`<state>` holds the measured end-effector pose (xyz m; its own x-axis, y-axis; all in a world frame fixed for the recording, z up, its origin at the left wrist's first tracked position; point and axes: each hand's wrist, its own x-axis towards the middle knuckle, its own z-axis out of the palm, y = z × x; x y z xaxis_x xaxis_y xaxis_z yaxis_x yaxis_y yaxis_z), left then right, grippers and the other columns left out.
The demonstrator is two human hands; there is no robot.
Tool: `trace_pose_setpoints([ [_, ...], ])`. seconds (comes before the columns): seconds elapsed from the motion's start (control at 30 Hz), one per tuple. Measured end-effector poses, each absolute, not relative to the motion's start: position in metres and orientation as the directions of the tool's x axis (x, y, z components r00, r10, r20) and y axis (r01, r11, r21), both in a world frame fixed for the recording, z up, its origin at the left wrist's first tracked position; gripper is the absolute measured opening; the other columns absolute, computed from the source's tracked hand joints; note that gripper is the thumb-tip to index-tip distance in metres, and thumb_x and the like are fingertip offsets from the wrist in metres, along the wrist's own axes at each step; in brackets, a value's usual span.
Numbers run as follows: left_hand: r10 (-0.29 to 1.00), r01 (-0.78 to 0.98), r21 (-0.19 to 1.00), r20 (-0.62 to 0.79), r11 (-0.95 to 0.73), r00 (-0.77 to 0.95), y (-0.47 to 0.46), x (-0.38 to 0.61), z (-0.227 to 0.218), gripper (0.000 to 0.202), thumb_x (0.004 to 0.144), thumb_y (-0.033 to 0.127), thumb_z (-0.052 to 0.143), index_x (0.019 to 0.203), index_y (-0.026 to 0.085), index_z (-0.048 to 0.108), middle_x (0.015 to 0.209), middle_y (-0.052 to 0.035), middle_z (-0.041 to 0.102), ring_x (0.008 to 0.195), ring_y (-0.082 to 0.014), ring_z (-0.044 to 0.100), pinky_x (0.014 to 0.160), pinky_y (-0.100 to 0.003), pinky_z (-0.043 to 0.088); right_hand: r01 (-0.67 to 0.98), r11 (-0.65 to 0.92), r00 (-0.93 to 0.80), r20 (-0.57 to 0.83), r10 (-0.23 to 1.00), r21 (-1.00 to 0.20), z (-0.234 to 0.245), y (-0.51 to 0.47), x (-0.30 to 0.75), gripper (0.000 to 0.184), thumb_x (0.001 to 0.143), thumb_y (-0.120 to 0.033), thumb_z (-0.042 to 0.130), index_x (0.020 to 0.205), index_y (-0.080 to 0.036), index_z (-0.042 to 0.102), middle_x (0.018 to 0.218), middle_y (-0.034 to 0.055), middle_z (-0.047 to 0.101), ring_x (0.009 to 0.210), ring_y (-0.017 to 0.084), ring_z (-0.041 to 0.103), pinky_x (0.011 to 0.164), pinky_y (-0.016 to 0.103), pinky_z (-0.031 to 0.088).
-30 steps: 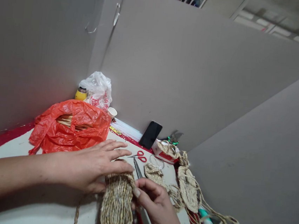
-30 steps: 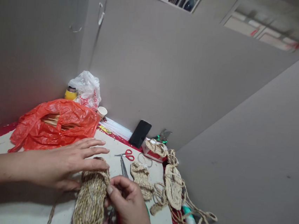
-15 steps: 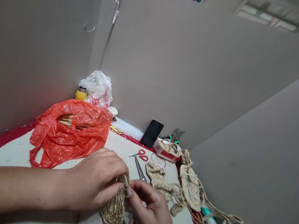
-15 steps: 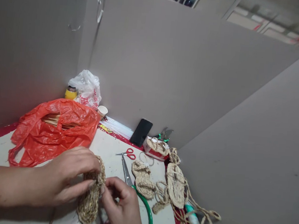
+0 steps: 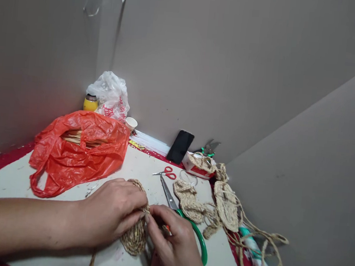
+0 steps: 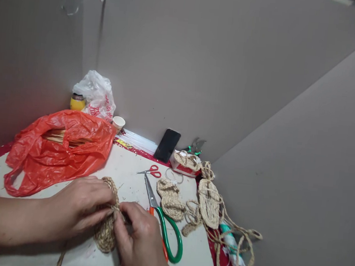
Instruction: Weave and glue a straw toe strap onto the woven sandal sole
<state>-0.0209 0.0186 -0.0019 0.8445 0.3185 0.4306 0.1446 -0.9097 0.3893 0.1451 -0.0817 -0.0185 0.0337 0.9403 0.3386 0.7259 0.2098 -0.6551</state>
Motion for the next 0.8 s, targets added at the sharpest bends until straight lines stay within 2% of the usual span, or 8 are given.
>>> trace_pose_setpoints([
  [0.17, 0.323, 0.122, 0.44, 0.417, -0.89, 0.85, 0.019, -0.017, -0.005, 0.013, 0.087, 0.013, 0.046, 0.077, 0.018, 0.053, 0.071, -0.0011, 0.059, 0.062, -0.0132, 0.052, 0.058, -0.022, 0.04, 0.711, 0.163, 0.05, 0.28, 0.959, -0.684, -0.019, -0.082, 0.145, 0.016, 0.089, -0.022, 0.05, 0.085, -0.02, 0.065, 0.077, 0.0054, 0.07, 0.069, 0.018, 0.064, 0.065, 0.027, 0.047],
  [0.33, 0.362, 0.185, 0.422, 0.39, -0.887, 0.846, 0.022, -0.012, -0.009, 0.011, 0.085, 0.014, 0.047, 0.078, 0.018, 0.054, 0.07, -0.0007, 0.059, 0.062, -0.0139, 0.055, 0.058, -0.023, 0.041, 0.69, 0.129, 0.082, 0.254, 0.964, -0.713, -0.023, -0.078, 0.147, 0.016, 0.09, -0.022, 0.05, 0.085, -0.02, 0.065, 0.078, 0.0042, 0.069, 0.069, 0.017, 0.062, 0.066, 0.026, 0.046],
  [0.47, 0.334, 0.217, 0.313, 0.392, -0.925, 0.858, 0.023, -0.009, -0.009, 0.011, 0.085, 0.016, 0.048, 0.078, 0.018, 0.055, 0.069, -0.002, 0.06, 0.063, -0.0158, 0.056, 0.059, -0.025, 0.043, 0.699, 0.109, 0.08, 0.229, 0.97, -0.707, -0.026, -0.075, 0.147, 0.017, 0.091, -0.021, 0.049, 0.084, -0.02, 0.065, 0.077, 0.0033, 0.068, 0.069, 0.016, 0.061, 0.067, 0.026, 0.044],
  [0.63, 0.236, 0.198, 0.128, 0.467, -0.972, 0.853, 0.023, -0.006, -0.012, 0.016, 0.087, 0.014, 0.045, 0.075, 0.016, 0.055, 0.067, -0.0043, 0.06, 0.064, -0.0185, 0.057, 0.062, -0.03, 0.045, 0.692, 0.093, 0.102, 0.224, 0.969, -0.716, -0.027, -0.072, 0.146, 0.018, 0.089, -0.018, 0.049, 0.08, -0.019, 0.065, 0.073, 0.0019, 0.067, 0.065, 0.015, 0.059, 0.063, 0.024, 0.042],
  [0.8, 0.232, 0.206, 0.106, 0.442, -0.973, 0.866, 0.023, -0.005, -0.011, 0.016, 0.087, 0.016, 0.045, 0.074, 0.017, 0.054, 0.066, -0.004, 0.06, 0.063, -0.0189, 0.056, 0.065, -0.032, 0.045, 0.687, 0.085, 0.118, 0.227, 0.967, -0.722, -0.027, -0.071, 0.145, 0.019, 0.089, -0.018, 0.049, 0.079, -0.018, 0.065, 0.071, 0.0017, 0.066, 0.065, 0.015, 0.059, 0.063, 0.024, 0.042],
])
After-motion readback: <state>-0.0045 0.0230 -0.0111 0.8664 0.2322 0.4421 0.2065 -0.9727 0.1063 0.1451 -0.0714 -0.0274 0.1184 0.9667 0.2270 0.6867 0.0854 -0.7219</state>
